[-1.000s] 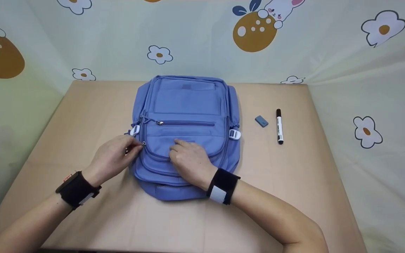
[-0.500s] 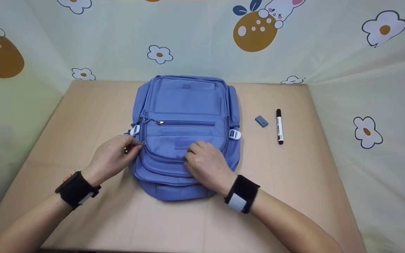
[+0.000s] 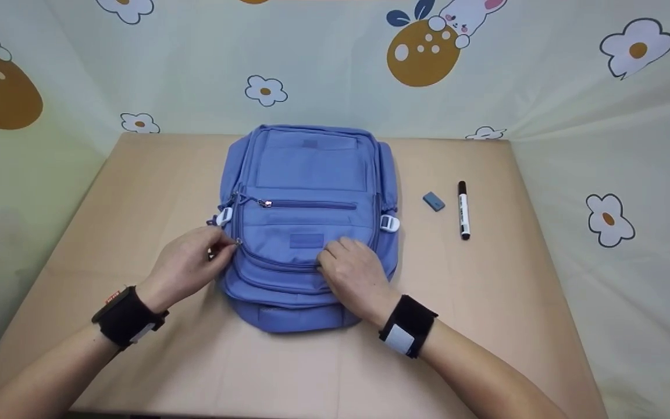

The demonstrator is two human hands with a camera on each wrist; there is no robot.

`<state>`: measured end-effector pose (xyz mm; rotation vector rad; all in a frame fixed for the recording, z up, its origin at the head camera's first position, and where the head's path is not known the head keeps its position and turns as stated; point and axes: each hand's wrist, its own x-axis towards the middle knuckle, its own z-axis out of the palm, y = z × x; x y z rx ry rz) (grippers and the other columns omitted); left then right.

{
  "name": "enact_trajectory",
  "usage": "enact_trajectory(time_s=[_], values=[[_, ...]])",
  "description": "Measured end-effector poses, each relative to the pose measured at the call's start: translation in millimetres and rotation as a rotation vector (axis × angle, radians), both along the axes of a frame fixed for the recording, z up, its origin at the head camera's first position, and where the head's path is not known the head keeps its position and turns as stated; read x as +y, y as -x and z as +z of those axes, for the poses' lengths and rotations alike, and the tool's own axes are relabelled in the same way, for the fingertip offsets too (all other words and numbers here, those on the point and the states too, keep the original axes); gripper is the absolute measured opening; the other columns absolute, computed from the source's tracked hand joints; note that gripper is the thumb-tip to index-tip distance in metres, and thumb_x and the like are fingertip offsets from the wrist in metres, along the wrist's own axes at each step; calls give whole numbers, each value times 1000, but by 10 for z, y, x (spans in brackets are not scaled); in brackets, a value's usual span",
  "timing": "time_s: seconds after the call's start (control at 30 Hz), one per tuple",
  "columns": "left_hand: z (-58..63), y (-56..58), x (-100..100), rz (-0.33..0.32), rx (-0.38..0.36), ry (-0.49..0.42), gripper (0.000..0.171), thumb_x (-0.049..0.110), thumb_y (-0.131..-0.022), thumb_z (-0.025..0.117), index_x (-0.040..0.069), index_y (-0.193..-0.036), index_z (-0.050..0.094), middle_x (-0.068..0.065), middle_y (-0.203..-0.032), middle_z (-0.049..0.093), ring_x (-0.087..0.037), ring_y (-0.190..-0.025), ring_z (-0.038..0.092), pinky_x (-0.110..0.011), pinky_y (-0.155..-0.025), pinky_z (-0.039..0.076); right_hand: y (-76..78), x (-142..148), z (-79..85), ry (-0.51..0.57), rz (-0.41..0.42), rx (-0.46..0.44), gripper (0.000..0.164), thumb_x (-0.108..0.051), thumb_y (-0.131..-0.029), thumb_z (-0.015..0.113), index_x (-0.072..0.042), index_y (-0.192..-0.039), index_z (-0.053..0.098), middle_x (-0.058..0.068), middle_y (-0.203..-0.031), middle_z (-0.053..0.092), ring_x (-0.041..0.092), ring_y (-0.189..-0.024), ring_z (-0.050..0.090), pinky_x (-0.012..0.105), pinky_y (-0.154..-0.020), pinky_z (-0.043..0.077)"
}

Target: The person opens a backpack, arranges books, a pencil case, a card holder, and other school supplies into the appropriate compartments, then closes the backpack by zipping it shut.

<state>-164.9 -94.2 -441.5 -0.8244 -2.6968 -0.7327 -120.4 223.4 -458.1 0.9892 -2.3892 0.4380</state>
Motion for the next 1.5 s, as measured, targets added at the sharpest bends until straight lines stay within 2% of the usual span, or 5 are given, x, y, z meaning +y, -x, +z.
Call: enact_trajectory(time_s=[0.37,0.6,0.87,1.2,1.5], values=[[63,-246,204,-98,16,57,6,14,-91,74,13,-90,68,4,-79,65,-16,-71,62,-35,-63,52,-6,3,-8,19,5,-9,12,-6,-86,80,-6,-91,70,4,-87,66,23,-79,61,39,-68,51],[43,-301,352,-187,33,74,5,16,-94,71,12,-95,70,3,-85,70,-17,-77,66,-35,-67,55,-9,-11,-5,21,7,-19,13,-5,-85,81,-6,-90,69,4,-87,66,22,-78,60,38,-68,51],[23,-296,344,-175,19,68,6,17,-93,72,12,-95,70,5,-86,69,-15,-79,66,-35,-69,54,-31,135,21,36,23,-55,15,-7,-86,79,-6,-98,71,4,-94,66,24,-84,61,40,-74,50],[32,-293,315,-157,-9,24,6,16,-91,76,14,-95,71,7,-84,67,-13,-77,63,-34,-67,52,-31,570,25,10,-53,-62,17,-3,-84,76,-6,-100,70,6,-102,65,26,-92,60,40,-76,50],[24,-300,351,-164,-3,8,5,17,-92,74,12,-94,73,6,-83,69,-12,-75,64,-33,-66,53,22,603,-35,-53,-35,-55,16,-3,-85,78,-6,-97,67,6,-98,64,26,-90,58,39,-76,49]])
